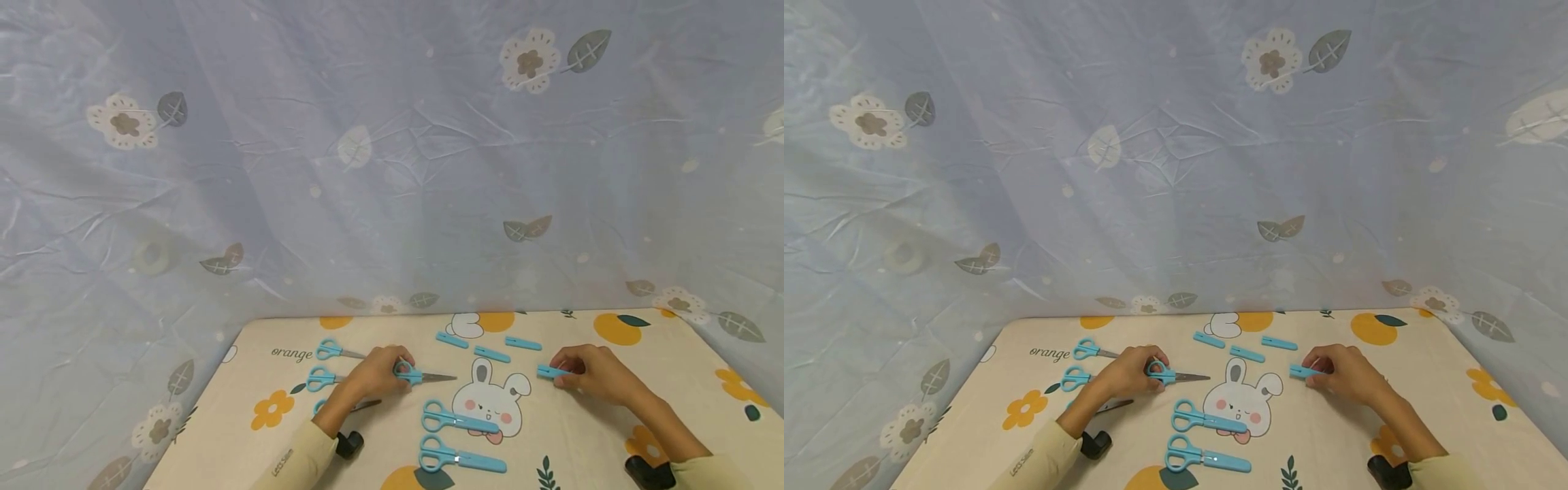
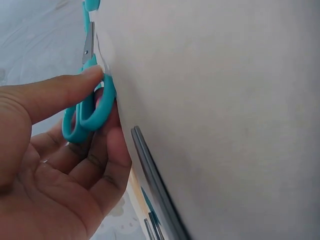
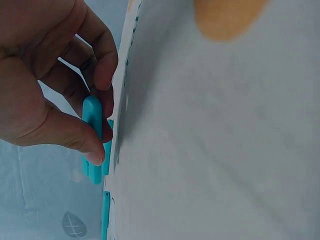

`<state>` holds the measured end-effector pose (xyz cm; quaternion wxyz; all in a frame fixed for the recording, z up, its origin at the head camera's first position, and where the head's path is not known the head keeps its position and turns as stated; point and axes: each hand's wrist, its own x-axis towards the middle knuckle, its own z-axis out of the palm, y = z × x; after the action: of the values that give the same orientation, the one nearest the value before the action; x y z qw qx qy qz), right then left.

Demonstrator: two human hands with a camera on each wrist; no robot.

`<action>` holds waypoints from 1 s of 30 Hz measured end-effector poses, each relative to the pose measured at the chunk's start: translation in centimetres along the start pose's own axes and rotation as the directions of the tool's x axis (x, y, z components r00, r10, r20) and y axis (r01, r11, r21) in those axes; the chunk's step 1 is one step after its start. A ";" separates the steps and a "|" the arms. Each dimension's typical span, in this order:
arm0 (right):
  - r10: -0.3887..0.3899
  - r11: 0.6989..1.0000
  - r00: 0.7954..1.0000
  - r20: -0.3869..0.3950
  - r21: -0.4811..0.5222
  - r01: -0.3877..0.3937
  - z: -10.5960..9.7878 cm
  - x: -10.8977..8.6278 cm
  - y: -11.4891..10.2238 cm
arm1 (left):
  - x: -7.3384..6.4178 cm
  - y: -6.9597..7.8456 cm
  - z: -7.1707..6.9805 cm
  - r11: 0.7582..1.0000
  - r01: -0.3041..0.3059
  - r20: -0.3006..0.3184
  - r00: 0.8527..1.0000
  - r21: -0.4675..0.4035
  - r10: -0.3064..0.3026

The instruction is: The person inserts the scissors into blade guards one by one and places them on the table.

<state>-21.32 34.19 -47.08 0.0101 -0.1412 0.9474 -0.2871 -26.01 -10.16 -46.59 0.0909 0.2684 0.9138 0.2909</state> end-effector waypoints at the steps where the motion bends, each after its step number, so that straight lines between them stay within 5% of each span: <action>1: -0.001 1.000 1.000 0.001 0.011 0.001 0.0 0.0 -0.1 | -0.1 0.0 0.0 1.000 0.001 -0.002 1.000 -0.008 -0.001; 6: -0.010 0.997 1.000 0.015 0.071 0.009 0.2 -0.2 -0.4 | -0.4 -0.1 -0.2 0.999 0.014 -0.016 1.000 -0.046 -0.015; 11: -0.012 0.992 0.999 0.031 0.127 0.008 0.3 -0.2 -0.6 | -0.7 -0.2 -0.4 0.983 0.044 0.002 0.999 -0.181 -0.044; 19: -0.045 0.964 0.995 0.087 0.263 0.021 0.3 -0.2 -0.7 | -0.8 -0.6 -0.7 0.906 0.060 0.044 0.998 -0.419 -0.046; 26: -0.045 0.923 0.987 0.157 0.384 -0.019 0.4 0.0 -0.9 | -1.0 -0.6 -1.0 0.842 0.092 0.057 0.996 -0.532 -0.073; 30: 0.010 0.901 0.980 0.198 0.424 -0.095 0.5 0.2 -1.1 | -1.2 -0.4 -1.1 0.826 0.104 0.052 0.995 -0.554 -0.091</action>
<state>-21.13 32.97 -46.88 0.1396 -0.1369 0.8584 -0.4743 -25.52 -11.63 -45.87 0.1901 0.1867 0.8013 0.5356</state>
